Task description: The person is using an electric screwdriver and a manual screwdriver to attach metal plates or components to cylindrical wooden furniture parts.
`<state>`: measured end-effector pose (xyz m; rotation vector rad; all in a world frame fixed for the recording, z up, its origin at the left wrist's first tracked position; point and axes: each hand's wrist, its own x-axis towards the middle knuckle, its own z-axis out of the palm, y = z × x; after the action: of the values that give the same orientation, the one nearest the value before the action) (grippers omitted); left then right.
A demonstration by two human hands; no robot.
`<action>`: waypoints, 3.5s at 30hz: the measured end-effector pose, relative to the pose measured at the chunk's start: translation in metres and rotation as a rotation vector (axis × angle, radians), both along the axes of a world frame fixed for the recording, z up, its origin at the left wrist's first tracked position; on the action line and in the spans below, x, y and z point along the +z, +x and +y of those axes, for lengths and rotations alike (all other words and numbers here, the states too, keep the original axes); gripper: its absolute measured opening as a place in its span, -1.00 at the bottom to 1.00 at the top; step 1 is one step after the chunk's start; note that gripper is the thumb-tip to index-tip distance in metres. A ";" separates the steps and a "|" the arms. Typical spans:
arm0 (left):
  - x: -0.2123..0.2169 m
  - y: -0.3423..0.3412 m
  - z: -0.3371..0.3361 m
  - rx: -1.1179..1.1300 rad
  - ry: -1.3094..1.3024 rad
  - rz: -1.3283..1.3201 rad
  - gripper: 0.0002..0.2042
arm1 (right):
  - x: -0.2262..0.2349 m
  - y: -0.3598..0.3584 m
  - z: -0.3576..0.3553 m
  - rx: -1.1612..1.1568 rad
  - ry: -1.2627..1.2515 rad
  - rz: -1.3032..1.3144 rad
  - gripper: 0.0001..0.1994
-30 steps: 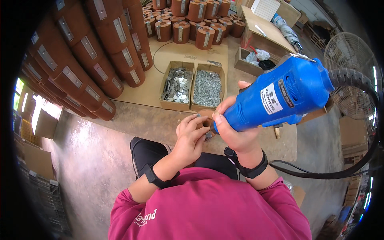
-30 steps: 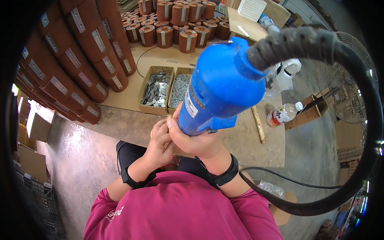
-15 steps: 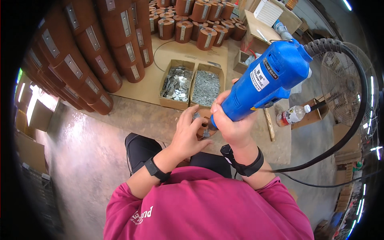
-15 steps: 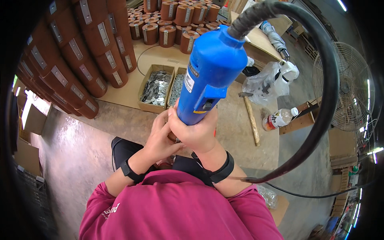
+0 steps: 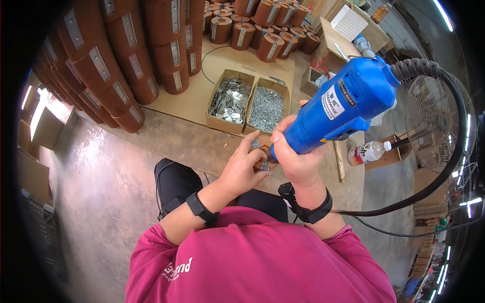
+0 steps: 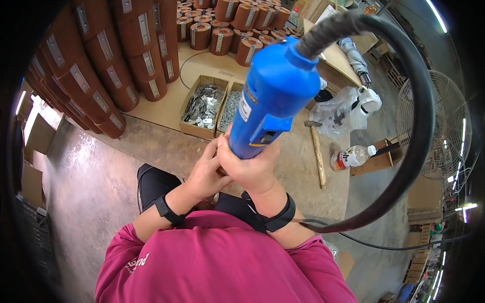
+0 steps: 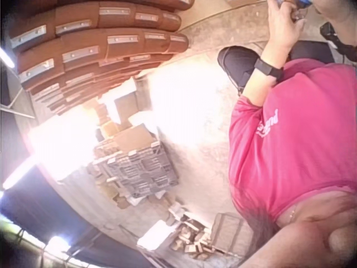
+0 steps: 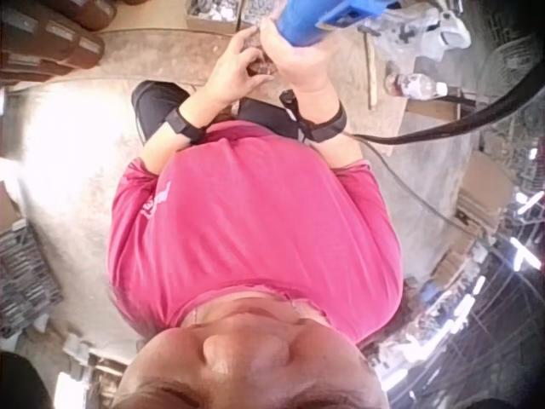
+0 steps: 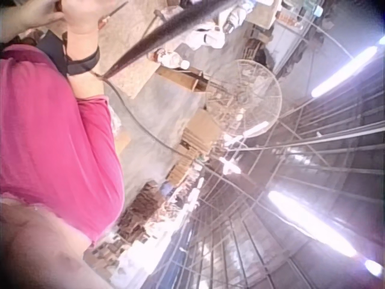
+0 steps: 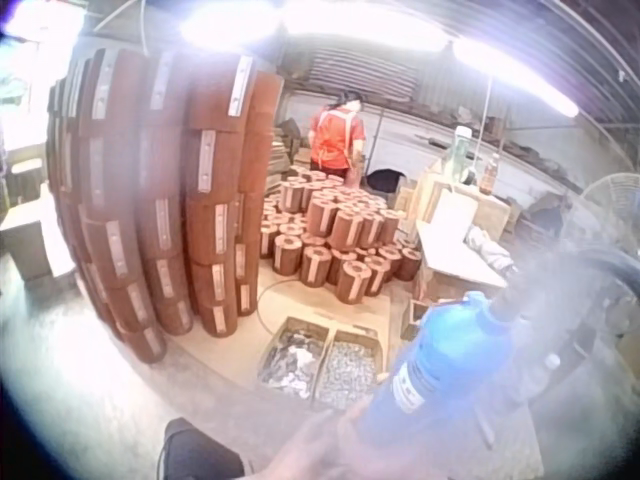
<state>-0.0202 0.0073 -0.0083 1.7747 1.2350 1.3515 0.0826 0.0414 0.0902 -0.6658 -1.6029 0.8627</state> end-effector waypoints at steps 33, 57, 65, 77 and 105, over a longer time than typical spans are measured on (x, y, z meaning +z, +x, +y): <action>0.006 0.001 0.001 0.055 -0.006 0.200 -0.63 | 0.011 0.042 0.001 -0.015 -0.103 0.393 -0.41; -0.002 0.001 0.002 0.047 -0.001 0.121 -0.64 | -0.004 0.020 0.004 0.001 -0.038 0.061 -0.43; 0.003 0.002 0.001 0.053 0.005 0.121 -0.65 | 0.002 0.017 0.002 0.129 -0.102 0.056 -0.44; 0.008 -0.004 0.002 0.006 0.022 0.179 -0.64 | 0.016 0.065 0.011 -0.179 -0.194 0.503 -0.48; 0.007 -0.019 -0.001 0.106 0.066 0.426 -0.20 | -0.121 0.175 0.056 -0.582 -0.512 -1.113 -0.28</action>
<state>-0.0387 0.0065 -0.0011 2.1453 1.5380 1.1125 0.2581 0.0971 -0.0311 -2.1227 -1.9247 0.4356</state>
